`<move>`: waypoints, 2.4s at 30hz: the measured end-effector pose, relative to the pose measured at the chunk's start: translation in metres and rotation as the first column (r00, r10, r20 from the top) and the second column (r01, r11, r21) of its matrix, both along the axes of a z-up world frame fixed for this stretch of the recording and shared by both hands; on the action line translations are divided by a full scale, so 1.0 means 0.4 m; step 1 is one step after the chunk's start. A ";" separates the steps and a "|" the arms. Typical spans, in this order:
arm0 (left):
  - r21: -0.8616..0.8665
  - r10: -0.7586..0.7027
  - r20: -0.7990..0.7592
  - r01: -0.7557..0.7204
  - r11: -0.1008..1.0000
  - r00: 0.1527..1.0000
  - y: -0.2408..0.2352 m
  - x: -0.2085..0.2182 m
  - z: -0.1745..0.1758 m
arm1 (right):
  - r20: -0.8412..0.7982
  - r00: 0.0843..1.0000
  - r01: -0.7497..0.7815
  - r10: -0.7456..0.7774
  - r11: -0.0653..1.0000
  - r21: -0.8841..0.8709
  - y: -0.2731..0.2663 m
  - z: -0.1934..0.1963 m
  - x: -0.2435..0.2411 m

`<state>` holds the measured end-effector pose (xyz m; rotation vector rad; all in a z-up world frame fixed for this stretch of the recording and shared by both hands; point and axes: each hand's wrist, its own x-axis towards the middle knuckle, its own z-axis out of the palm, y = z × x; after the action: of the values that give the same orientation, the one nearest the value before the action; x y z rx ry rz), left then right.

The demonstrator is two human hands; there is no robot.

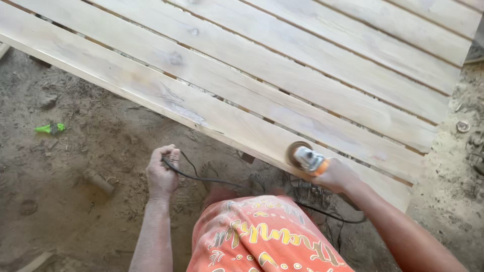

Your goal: The person uses an angle grinder with a sanding disc to smooth the surface of a wooden pallet. They move the tool across the slats in a back-and-forth motion, occasionally adjusting their grip and position.

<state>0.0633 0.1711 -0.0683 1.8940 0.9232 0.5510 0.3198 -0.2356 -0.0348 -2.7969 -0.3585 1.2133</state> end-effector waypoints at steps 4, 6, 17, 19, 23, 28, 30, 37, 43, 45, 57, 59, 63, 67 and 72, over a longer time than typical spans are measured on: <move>-0.038 -0.063 -0.020 0.062 0.997 0.998 -0.126 0.019 -0.030 | 0.017 1.000 0.020 -0.019 0.999 -0.041 -0.154 0.008 0.034; -0.055 -0.111 -0.048 0.109 0.993 0.993 -0.164 -0.019 -0.037 | -0.023 0.998 0.055 -0.057 0.996 -0.075 -0.193 0.003 -0.004; -0.043 0.103 0.009 -0.103 0.994 0.995 -0.091 -0.117 -0.082 | -0.009 0.967 -0.253 0.253 0.963 -0.095 0.270 0.026 0.043; -0.092 0.173 -0.047 -0.177 0.980 0.984 -0.052 -0.145 -0.099 | 0.013 0.966 -0.256 0.258 0.963 -0.078 0.398 0.024 0.029; 0.054 0.216 -0.023 -0.214 0.975 0.976 0.058 -0.202 -0.152 | 0.001 0.971 -0.240 0.241 0.970 -0.035 0.651 0.011 0.009; -0.069 0.289 -0.001 -0.288 0.955 0.957 0.234 -0.264 -0.210 | 0.090 0.962 -0.258 0.259 0.966 -0.019 0.896 -0.006 -0.009; -0.065 0.300 -0.004 -0.300 0.952 0.954 0.303 -0.289 -0.217 | 0.083 0.961 -0.262 0.262 0.965 -0.020 0.977 -0.007 -0.017; -0.038 0.314 -0.077 -0.317 0.948 0.946 0.484 -0.339 -0.225 | 0.052 0.968 -0.248 0.247 0.969 0.008 1.217 -0.035 -0.029; -0.084 0.338 -0.029 -0.339 0.937 0.941 0.544 -0.335 -0.225 | 0.000 0.966 -0.260 0.260 0.966 -0.006 1.421 -0.038 -0.033; -0.110 0.348 -0.036 -0.350 0.930 0.937 0.557 -0.331 -0.219 | -0.014 0.967 -0.253 0.253 0.968 0.004 1.490 -0.040 -0.032; -0.091 0.498 0.169 -0.490 0.867 0.851 0.674 -0.317 -0.073 | -0.031 0.957 -0.285 0.289 0.955 0.086 1.430 -0.020 -0.031; 0.050 0.456 0.312 -0.494 0.868 0.833 0.664 -0.291 -0.048 | -0.002 0.958 -0.280 0.285 0.942 0.183 1.329 -0.026 -0.031; 0.109 0.434 0.228 -0.466 0.878 0.872 0.611 -0.205 -0.001 | -0.013 0.971 -0.239 0.239 0.971 -0.005 1.103 -0.036 -0.013; -0.170 0.393 0.021 -0.384 0.907 0.919 0.519 -0.113 0.022 | 0.032 0.982 -0.187 0.188 0.982 -0.024 0.843 -0.035 -0.008; -0.002 0.162 0.259 -0.168 0.986 0.952 0.415 -0.067 -0.001 | 0.042 0.999 -0.025 0.024 0.999 0.024 0.596 -0.031 -0.020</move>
<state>0.0364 0.3370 -0.0688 1.7207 0.9096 0.8885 0.3120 0.0028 -0.0473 -2.8091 -0.4095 1.1485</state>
